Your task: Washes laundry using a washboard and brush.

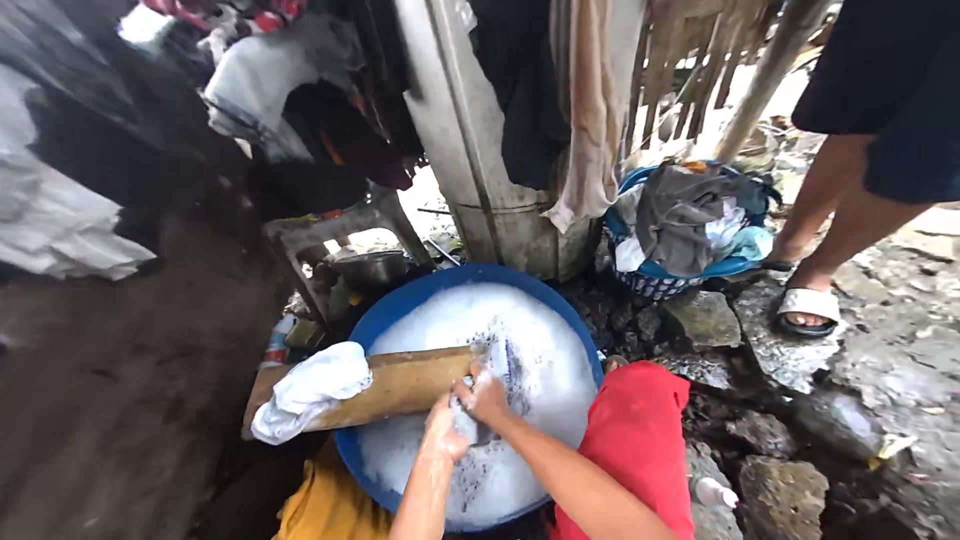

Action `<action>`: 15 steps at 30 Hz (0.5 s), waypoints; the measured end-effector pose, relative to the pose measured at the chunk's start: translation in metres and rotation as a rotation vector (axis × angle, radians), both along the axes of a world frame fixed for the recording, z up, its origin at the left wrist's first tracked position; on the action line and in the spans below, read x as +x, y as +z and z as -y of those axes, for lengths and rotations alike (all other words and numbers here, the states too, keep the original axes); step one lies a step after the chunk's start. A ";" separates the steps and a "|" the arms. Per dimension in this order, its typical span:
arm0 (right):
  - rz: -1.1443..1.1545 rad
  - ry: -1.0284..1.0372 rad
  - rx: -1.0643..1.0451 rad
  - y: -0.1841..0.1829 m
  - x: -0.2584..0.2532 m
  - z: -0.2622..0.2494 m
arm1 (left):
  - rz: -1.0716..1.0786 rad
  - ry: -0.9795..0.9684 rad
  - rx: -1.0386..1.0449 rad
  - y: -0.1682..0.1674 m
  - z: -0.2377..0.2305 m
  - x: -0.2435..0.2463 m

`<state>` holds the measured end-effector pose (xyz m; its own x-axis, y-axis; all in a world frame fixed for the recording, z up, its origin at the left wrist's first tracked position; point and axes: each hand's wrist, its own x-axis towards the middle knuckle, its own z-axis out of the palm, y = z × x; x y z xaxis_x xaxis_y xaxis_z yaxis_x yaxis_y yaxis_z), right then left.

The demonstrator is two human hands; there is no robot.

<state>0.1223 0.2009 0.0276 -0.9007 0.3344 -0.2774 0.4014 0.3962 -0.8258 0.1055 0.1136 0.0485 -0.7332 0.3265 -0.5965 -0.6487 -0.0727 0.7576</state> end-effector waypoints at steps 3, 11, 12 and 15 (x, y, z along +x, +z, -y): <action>-0.045 0.218 -0.145 -0.010 -0.008 -0.019 | -0.164 0.046 -0.170 -0.016 0.011 -0.024; -0.495 -0.464 -0.900 0.038 0.002 -0.039 | -0.686 -0.417 -0.279 -0.027 0.019 -0.002; -0.529 -0.558 -0.918 0.036 0.002 -0.041 | -0.645 -0.337 -0.215 -0.027 0.018 -0.004; -0.521 -0.468 -0.630 0.016 0.007 -0.015 | -0.376 0.000 -0.019 -0.025 0.006 -0.021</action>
<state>0.1294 0.2156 0.0432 -0.7745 0.6190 -0.1303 -0.0734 -0.2926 -0.9534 0.0849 0.1075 0.0231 -0.9020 0.3181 -0.2919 -0.3254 -0.0564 0.9439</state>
